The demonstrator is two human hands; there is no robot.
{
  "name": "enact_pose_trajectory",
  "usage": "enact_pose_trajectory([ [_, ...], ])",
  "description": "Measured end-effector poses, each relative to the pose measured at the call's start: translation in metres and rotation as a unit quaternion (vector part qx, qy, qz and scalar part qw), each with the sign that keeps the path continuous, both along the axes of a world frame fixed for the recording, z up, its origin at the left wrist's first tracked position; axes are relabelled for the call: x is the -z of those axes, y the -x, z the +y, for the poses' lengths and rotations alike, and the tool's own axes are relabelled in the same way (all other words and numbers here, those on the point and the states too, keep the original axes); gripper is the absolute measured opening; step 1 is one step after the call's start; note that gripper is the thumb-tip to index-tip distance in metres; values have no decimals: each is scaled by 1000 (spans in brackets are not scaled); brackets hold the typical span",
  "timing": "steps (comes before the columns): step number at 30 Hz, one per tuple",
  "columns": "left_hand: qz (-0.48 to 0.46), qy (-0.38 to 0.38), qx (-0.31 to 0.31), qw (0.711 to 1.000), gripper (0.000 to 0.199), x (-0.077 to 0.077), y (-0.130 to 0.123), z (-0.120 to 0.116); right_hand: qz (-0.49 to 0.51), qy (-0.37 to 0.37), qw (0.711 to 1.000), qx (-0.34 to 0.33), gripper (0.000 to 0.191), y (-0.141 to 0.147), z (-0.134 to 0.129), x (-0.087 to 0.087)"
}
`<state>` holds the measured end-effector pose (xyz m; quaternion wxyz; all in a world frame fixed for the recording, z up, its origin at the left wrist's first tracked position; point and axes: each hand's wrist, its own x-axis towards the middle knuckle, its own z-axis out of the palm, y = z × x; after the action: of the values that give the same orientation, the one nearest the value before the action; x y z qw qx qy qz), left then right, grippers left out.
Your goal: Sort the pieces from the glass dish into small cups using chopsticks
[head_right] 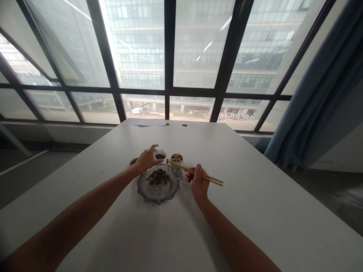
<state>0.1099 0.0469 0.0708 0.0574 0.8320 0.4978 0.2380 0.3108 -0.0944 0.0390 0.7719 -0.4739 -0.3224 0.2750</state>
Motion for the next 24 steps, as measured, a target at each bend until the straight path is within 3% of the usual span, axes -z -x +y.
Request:
enact_pose_trajectory([
  [3, -16, -92, 64, 994, 70, 5, 4, -1, -15, -14, 1000, 1, 65, 1, -1, -3],
  [6, -35, -116, 92, 988, 70, 6, 6, -3, -27, -25, 999, 4, 65, 2, -2, -6],
  [9, -37, -106, 102, 988, 71, 6, 6, -6, -60, -47, 997, 7, 60, 6, 1, -9],
  [17, -34, -90, 102, 990, 68, 5, 4, -10, -196, -36, 977, -73, 57, 13, 18, -17],
  [21, -21, -62, 69, 995, 65, 1, 4, -8, -178, -49, 981, -57, 63, 2, 11, -35],
  [24, 5, -21, 40, 999, 65, -1, 4, -4, -246, 1, 961, -130, 67, -6, 1, -54],
])
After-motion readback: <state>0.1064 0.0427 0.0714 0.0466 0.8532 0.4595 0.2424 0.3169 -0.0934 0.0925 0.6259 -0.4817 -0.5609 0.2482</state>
